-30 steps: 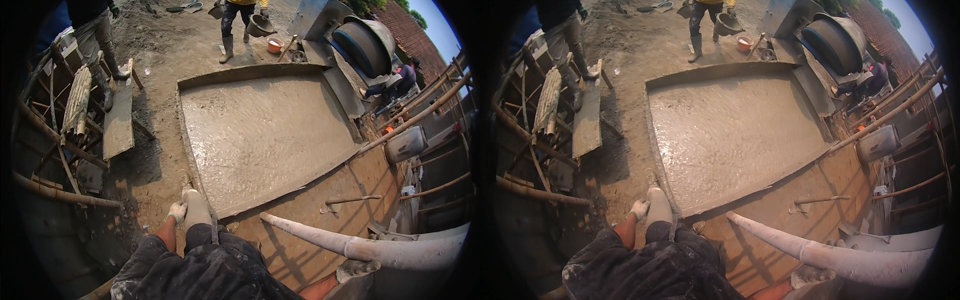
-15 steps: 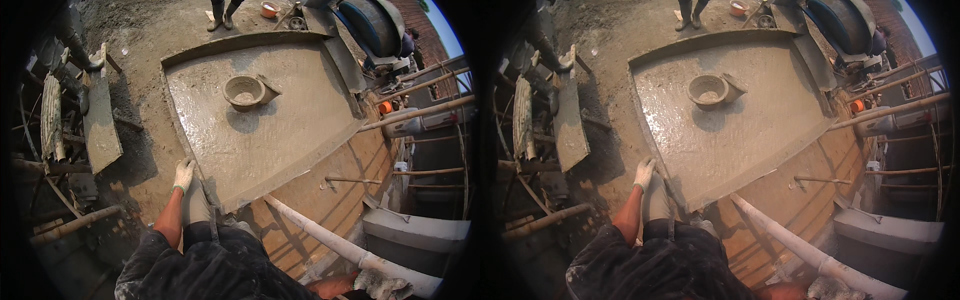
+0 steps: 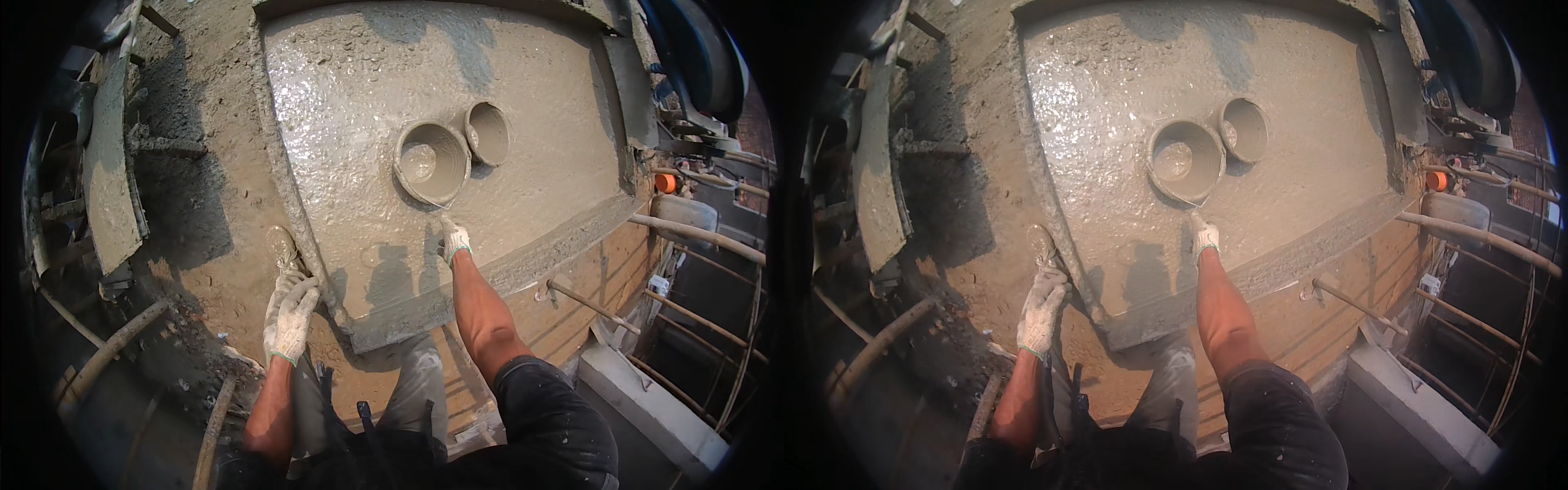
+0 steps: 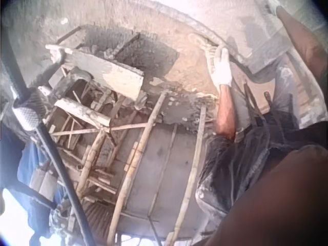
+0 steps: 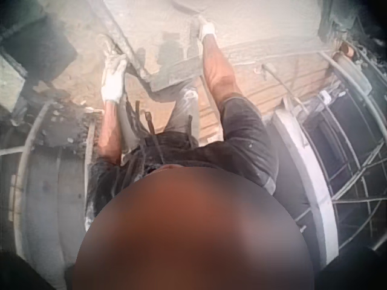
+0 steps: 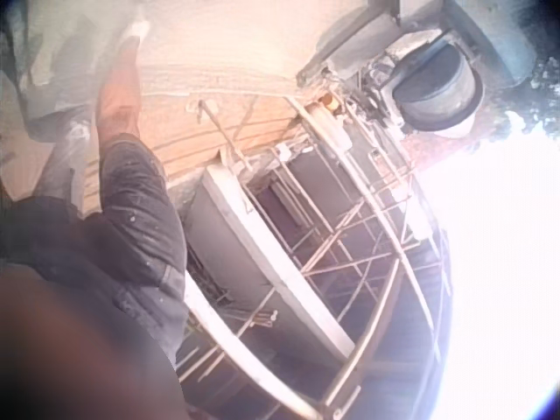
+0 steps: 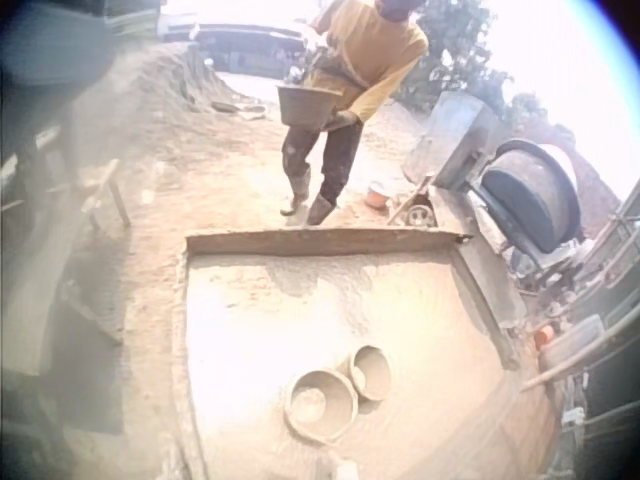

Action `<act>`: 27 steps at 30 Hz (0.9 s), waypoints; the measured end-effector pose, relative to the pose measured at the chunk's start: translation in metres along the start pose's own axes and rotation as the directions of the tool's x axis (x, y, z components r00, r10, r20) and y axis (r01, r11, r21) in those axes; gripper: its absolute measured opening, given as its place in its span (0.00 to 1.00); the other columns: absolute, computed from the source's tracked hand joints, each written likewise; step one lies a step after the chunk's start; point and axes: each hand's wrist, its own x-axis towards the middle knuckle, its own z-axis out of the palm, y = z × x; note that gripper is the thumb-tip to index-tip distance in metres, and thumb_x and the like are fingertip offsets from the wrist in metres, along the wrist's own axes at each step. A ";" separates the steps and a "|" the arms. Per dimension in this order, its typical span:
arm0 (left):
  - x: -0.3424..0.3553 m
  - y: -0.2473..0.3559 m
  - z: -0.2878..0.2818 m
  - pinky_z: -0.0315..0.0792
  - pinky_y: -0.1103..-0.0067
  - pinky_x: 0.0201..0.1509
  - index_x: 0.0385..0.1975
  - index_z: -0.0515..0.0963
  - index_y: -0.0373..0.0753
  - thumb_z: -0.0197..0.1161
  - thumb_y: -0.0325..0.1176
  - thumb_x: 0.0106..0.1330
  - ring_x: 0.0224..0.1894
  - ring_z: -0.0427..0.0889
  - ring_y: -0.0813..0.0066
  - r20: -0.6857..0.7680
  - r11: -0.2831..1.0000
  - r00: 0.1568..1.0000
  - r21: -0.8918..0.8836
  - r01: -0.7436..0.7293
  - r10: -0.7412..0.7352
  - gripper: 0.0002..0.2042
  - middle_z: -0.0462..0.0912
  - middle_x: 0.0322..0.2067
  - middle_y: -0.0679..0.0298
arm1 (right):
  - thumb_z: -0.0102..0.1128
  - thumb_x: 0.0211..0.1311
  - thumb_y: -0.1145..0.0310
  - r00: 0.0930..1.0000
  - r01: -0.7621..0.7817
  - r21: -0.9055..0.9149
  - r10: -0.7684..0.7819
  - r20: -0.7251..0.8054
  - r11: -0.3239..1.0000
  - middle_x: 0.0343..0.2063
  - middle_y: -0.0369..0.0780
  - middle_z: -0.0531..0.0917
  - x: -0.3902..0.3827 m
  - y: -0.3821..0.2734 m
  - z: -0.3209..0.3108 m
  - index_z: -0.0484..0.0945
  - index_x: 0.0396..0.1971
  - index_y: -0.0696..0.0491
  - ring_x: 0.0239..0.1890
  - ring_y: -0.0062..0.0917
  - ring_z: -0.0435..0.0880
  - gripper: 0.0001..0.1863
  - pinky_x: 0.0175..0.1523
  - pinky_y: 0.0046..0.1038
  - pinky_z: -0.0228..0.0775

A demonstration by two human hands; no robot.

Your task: The person scoops wet concrete from a rectangular form using a bucket and spreads it with a trowel. The person repeatedly levels the surface, working alongside another worker who also smooths the slab.

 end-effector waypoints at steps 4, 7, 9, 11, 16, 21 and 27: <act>-0.016 -0.050 -0.009 0.71 0.78 0.66 0.63 0.81 0.33 0.66 0.36 0.78 0.56 0.81 0.74 -0.239 0.980 0.953 -0.109 0.166 -0.188 0.20 0.84 0.55 0.63 | 0.71 0.66 0.56 0.972 -0.058 0.413 0.146 -0.184 0.909 0.40 0.44 0.88 0.116 0.005 0.066 0.88 0.44 0.57 0.41 0.29 0.88 0.18 0.42 0.40 0.79; -0.019 -0.090 -0.001 0.73 0.76 0.64 0.63 0.81 0.35 0.66 0.39 0.78 0.56 0.81 0.73 -0.352 0.957 0.936 0.259 0.131 -0.033 0.20 0.85 0.55 0.64 | 0.67 0.67 0.65 0.910 0.035 -0.106 -0.076 -0.408 0.994 0.44 0.46 0.89 0.116 -0.033 0.072 0.85 0.48 0.56 0.43 0.34 0.88 0.14 0.44 0.41 0.81; -0.016 -0.108 0.015 0.74 0.73 0.63 0.64 0.80 0.35 0.66 0.42 0.79 0.55 0.82 0.72 -0.297 0.920 0.870 -0.144 0.365 -0.392 0.22 0.85 0.55 0.63 | 0.64 0.66 0.68 0.947 0.158 0.194 -0.092 -0.308 0.968 0.39 0.44 0.86 0.079 -0.062 0.054 0.83 0.51 0.54 0.38 0.36 0.85 0.15 0.46 0.44 0.79; -0.007 -0.112 0.037 0.75 0.73 0.62 0.65 0.79 0.34 0.67 0.43 0.78 0.55 0.83 0.71 -0.170 0.911 0.902 -0.194 0.364 -0.396 0.23 0.86 0.55 0.62 | 0.60 0.66 0.71 0.998 -0.016 0.821 -0.045 0.051 0.571 0.33 0.42 0.83 0.023 -0.084 0.021 0.80 0.55 0.53 0.34 0.37 0.82 0.18 0.48 0.46 0.77; 0.028 -0.060 0.088 0.66 0.69 0.75 0.74 0.69 0.30 0.58 0.54 0.82 0.68 0.76 0.63 0.026 0.955 0.956 -0.037 0.293 -0.292 0.34 0.79 0.66 0.53 | 0.55 0.72 0.71 0.912 -0.008 0.846 -0.344 0.226 0.533 0.25 0.36 0.76 -0.134 -0.090 -0.081 0.78 0.56 0.55 0.26 0.26 0.72 0.16 0.40 0.37 0.68; 0.077 -0.020 0.115 0.61 0.71 0.78 0.78 0.62 0.29 0.56 0.59 0.81 0.74 0.70 0.62 0.209 0.984 0.964 0.105 0.144 -0.163 0.40 0.72 0.73 0.49 | 0.54 0.83 0.61 0.934 0.124 0.515 -0.276 0.229 0.848 0.16 0.28 0.67 -0.230 -0.065 -0.099 0.79 0.59 0.55 0.15 0.15 0.64 0.17 0.23 0.22 0.61; 0.129 -0.046 0.100 0.66 0.75 0.73 0.75 0.66 0.26 0.66 0.48 0.76 0.68 0.76 0.65 0.269 0.967 0.937 0.182 0.180 -0.225 0.37 0.79 0.66 0.48 | 0.55 0.83 0.63 0.834 -0.045 0.145 -0.043 0.550 0.988 0.19 0.26 0.69 -0.264 -0.041 -0.008 0.80 0.57 0.55 0.17 0.11 0.64 0.14 0.22 0.19 0.56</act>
